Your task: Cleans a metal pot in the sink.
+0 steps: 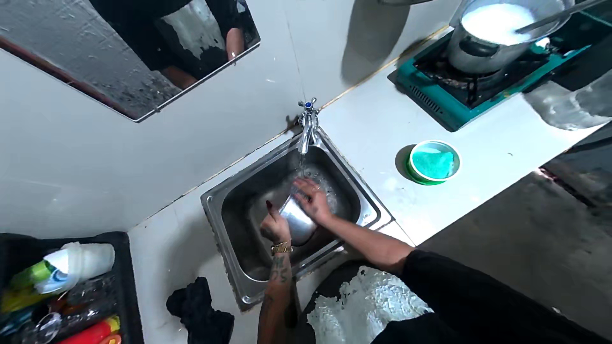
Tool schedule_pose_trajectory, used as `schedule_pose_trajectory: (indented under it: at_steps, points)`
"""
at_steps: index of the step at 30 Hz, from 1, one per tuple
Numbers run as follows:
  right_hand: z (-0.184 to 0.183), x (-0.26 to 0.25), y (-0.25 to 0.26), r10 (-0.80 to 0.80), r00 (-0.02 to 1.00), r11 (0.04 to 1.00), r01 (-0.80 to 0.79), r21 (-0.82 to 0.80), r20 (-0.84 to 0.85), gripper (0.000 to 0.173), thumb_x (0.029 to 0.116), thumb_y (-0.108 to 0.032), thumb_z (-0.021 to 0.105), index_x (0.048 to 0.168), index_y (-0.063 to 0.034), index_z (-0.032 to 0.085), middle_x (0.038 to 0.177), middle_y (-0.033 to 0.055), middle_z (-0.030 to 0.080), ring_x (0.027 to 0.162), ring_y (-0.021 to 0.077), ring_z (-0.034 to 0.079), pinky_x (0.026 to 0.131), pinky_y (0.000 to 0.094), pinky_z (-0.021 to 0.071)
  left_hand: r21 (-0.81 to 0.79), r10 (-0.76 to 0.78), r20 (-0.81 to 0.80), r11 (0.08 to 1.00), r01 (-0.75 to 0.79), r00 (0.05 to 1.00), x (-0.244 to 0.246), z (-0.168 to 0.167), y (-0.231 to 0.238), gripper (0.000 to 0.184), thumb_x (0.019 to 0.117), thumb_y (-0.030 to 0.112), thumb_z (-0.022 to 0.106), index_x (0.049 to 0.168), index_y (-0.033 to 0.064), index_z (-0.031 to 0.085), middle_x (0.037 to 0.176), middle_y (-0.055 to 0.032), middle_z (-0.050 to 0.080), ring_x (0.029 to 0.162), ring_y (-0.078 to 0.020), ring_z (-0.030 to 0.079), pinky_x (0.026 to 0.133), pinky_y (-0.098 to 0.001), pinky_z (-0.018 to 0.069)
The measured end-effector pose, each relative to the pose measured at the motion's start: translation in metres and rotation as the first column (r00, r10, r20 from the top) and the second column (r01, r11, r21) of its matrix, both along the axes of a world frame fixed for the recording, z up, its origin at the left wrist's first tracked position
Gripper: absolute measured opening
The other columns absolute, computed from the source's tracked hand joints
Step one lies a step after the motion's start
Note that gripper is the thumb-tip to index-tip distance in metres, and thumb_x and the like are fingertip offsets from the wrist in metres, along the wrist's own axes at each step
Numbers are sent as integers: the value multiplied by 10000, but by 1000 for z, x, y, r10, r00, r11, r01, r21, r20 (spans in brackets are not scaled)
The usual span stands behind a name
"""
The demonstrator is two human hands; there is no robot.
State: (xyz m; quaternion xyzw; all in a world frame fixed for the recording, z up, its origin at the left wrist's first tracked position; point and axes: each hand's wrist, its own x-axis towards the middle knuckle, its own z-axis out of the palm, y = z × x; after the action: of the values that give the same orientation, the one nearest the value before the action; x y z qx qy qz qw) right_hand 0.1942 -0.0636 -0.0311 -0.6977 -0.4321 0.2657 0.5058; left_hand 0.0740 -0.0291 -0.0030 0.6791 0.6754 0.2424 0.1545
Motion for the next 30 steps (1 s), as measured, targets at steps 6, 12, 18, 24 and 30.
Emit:
schedule_pose_trajectory:
  at_steps: [6,12,18,24,30]
  points:
    - [12,-11,-6,-40,999,999,40,23,-8,330,977,-158,655,1257,5,711,1373,161,655,1394,397,504,1147,562,388,129,-26,6,991,25,1000,-3,-1,-3,567,1071,281,457,730,-113,681,703,-271,677,749,-445,708,718,-601,514]
    - [8,0,8,-94,986,978,67,-195,-136,385,1044,-226,581,1356,-9,643,1524,205,506,1481,411,376,1203,539,309,87,-76,-78,993,82,994,-4,10,-5,580,1080,320,457,759,-93,709,743,-274,700,789,-451,724,739,-605,528]
    - [16,-22,2,35,999,986,-29,-166,32,415,1041,-269,553,1436,-157,611,1618,118,406,1535,417,254,1186,641,251,-121,65,-1,991,-64,998,-5,14,3,583,1103,336,422,877,-115,715,900,-315,704,962,-472,693,879,-624,491]
    - [-20,50,29,-4,739,981,-126,-145,-674,407,1084,-219,497,1452,-50,537,1428,190,570,1272,282,565,1068,476,446,-101,222,573,974,-201,789,-27,15,16,501,1101,260,447,659,29,498,583,42,425,555,-27,487,606,-244,466]
    - [25,27,10,139,986,966,-155,-206,-89,442,1069,-245,513,1450,-26,559,1556,186,473,1466,349,419,1204,516,322,-44,238,374,970,-239,897,-21,12,18,548,1101,248,448,645,-45,530,584,-44,471,594,-105,519,650,-303,463]
